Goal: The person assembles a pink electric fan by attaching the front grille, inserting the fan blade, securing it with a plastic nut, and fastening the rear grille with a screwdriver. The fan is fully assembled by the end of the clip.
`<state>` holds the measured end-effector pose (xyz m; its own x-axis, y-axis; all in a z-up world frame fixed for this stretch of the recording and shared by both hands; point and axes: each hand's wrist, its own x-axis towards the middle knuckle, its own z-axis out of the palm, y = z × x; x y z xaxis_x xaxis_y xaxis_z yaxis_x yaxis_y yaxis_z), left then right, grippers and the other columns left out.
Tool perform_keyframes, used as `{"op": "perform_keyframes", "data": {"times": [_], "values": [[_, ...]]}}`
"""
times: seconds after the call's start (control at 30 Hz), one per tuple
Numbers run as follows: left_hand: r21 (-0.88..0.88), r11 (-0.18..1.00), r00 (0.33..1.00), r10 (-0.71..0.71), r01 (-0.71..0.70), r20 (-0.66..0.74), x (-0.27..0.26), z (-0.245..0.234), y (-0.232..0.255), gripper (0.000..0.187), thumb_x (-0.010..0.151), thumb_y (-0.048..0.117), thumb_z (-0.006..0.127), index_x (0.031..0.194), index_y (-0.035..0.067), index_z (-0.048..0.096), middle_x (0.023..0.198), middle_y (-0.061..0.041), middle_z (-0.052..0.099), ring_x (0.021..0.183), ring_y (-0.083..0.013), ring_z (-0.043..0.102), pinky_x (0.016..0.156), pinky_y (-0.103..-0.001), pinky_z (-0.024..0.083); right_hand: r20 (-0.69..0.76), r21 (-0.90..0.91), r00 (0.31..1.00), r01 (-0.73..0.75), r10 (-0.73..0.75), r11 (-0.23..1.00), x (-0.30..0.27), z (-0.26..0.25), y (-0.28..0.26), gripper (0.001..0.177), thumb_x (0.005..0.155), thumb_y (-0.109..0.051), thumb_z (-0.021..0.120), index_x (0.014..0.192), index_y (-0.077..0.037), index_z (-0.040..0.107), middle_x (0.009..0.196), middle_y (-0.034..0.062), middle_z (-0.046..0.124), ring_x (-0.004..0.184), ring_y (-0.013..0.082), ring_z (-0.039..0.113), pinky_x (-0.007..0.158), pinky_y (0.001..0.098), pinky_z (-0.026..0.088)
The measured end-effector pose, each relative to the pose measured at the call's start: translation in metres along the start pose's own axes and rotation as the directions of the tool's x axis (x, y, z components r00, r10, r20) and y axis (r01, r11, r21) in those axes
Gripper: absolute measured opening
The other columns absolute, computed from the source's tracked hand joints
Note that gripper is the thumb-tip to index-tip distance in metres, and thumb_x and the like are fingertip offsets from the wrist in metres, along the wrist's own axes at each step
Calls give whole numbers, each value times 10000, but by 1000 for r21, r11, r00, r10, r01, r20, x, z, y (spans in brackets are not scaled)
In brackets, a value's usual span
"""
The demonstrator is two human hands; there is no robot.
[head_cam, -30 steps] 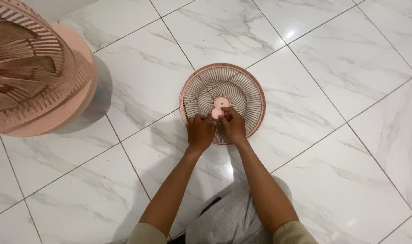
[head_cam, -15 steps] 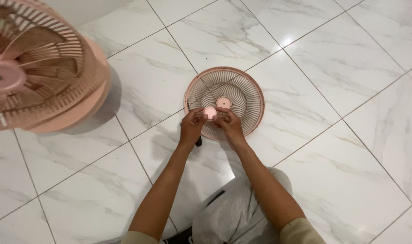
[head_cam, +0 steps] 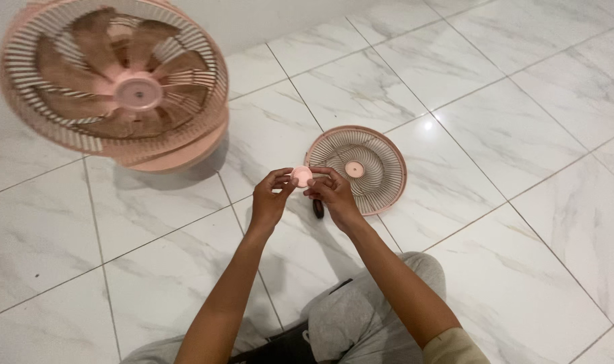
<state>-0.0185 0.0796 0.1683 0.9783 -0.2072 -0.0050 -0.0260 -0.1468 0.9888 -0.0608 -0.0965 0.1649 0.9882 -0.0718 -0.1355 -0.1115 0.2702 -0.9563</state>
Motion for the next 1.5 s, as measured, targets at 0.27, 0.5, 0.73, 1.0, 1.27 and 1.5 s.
{"op": "perform_keyframes", "data": {"times": [0.27, 0.5, 0.73, 1.0, 1.27, 1.5], "values": [[-107, 993, 998, 45, -51, -52, -35, -63, 42, 395, 917, 296, 755, 1207, 32, 706, 1074, -60, 763, 918, -126, 688, 790, -277, 562, 28, 0, 992, 120, -120, 993, -17, 67, -29, 336, 930, -124, 712, 1211, 48, 642, 1043, 116, 713, 884, 192, 726, 825, 328, 626], [-121, 980, 981, 142, -158, -131, -56, -101, 72, 364, 932, 242, 757, 1204, 6, 702, 1065, -75, 759, 918, -131, 697, 801, -292, 578, 73, -17, 985, 160, -159, 987, -29, 113, -55, 304, 949, -136, 699, 1192, 46, 669, 1055, 107, 710, 905, 181, 732, 847, 320, 636], [-252, 941, 962, 173, -224, -209, -66, -122, 85, 342, 940, 230, 754, 1167, -16, 688, 1054, -96, 756, 888, -135, 707, 778, -279, 592, 119, -26, 983, 146, -142, 989, -33, 144, -75, 304, 957, -164, 706, 1172, 49, 673, 1050, 116, 731, 904, 182, 734, 840, 326, 634], [-139, 967, 949, 172, -214, -264, -61, -139, 84, 320, 955, 221, 739, 1171, -10, 697, 1046, -84, 745, 863, -125, 695, 780, -266, 582, 198, -101, 966, 189, -166, 977, -27, 158, -89, 305, 944, -139, 696, 1180, 52, 657, 1085, 111, 705, 964, 181, 734, 903, 329, 646], [-80, 943, 882, 270, -323, -386, -43, -146, 73, 247, 950, 148, 746, 1122, -20, 694, 1037, -88, 761, 955, -129, 720, 869, -275, 586, 191, -130, 961, 226, -200, 965, 1, 175, -84, 332, 925, -137, 729, 1195, 50, 679, 1054, 88, 699, 953, 168, 730, 906, 314, 640], [35, 945, 835, 304, -324, -458, -21, -163, 79, 221, 942, 144, 751, 1109, 5, 710, 1029, -98, 774, 962, -159, 754, 864, -286, 613, 150, -143, 964, 242, -221, 960, 38, 200, -81, 390, 860, -140, 811, 1179, 52, 697, 1041, 97, 704, 944, 173, 726, 878, 303, 628]]}}
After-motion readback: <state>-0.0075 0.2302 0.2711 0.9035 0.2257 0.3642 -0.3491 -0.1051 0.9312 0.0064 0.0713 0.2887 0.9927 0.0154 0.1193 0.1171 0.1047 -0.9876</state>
